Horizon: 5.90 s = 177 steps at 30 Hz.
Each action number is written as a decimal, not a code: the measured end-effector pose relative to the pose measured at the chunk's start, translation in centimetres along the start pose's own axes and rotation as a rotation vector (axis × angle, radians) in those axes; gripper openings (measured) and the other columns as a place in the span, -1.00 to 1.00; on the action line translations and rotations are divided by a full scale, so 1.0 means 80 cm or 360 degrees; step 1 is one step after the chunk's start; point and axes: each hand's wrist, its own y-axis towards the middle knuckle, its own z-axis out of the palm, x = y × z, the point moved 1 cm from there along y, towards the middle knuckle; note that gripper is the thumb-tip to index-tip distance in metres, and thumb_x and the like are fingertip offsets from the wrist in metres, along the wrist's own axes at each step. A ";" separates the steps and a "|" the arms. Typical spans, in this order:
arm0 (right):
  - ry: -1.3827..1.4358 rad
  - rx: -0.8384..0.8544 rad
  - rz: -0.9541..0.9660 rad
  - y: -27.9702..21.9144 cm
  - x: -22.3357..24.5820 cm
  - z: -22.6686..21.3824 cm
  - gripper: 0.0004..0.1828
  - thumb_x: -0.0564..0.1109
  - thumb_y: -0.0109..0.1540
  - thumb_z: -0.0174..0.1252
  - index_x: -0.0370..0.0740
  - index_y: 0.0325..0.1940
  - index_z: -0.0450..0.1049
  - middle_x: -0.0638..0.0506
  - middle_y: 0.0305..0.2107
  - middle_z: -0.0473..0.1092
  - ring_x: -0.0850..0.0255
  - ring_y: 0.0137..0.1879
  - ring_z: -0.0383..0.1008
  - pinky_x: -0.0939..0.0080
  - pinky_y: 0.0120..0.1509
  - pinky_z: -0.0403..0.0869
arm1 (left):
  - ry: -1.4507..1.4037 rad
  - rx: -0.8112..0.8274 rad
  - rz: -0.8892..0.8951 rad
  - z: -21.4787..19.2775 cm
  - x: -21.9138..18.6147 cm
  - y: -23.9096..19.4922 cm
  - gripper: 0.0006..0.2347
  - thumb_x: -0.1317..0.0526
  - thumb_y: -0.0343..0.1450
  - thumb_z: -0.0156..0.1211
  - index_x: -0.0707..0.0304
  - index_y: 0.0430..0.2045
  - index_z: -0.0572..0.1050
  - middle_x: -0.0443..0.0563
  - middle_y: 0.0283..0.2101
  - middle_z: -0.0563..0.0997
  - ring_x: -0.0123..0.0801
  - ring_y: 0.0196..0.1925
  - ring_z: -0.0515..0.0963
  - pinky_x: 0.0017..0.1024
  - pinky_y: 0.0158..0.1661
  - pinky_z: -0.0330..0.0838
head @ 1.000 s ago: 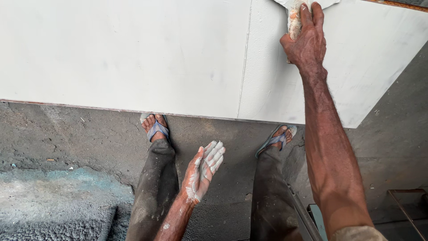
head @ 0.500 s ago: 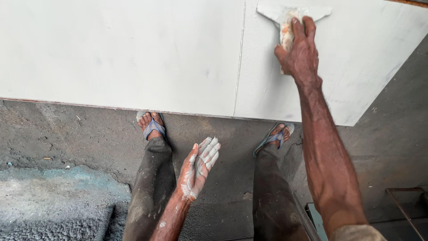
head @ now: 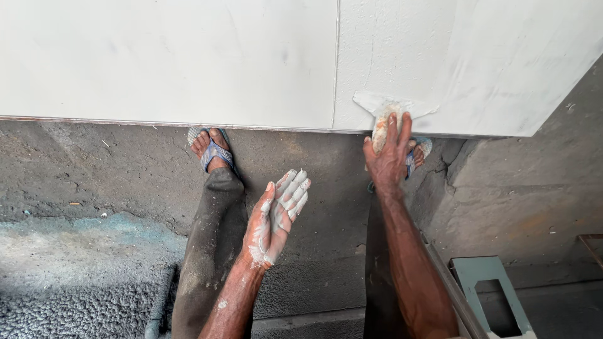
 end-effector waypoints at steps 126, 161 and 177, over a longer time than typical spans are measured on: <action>0.0880 0.0590 -0.0565 -0.154 0.153 -0.376 -0.12 -0.15 0.10 0.20 -0.27 0.51 0.15 -0.21 0.46 0.08 -0.13 0.58 0.11 -0.31 0.52 0.31 | -0.0698 0.0821 0.0619 0.271 0.081 -0.093 -0.28 -0.18 0.52 -0.05 0.53 0.38 0.06 0.45 0.44 0.17 0.12 0.49 0.22 -0.07 0.48 0.09; -0.0812 0.0440 -0.0636 0.357 0.064 -0.250 -0.13 -0.28 0.11 0.30 -0.13 0.53 0.30 -0.08 0.48 0.15 -0.16 0.24 0.30 -0.22 0.30 0.44 | -0.0504 0.0111 0.0098 0.025 -0.011 -0.013 -0.37 -0.10 0.53 -0.15 0.58 0.32 0.14 0.40 0.35 0.32 0.06 0.39 0.32 -0.14 0.42 0.13; -0.0635 0.0977 -0.1333 0.421 0.422 -0.077 -0.26 -0.28 0.12 0.22 -0.15 0.43 0.36 -0.07 0.39 0.25 -0.04 0.38 0.27 -0.16 0.51 0.27 | -0.0666 0.0083 0.0278 0.008 -0.095 -0.010 -0.40 -0.07 0.54 -0.14 0.53 0.33 0.16 0.40 0.34 0.34 0.00 0.39 0.34 -0.17 0.42 0.16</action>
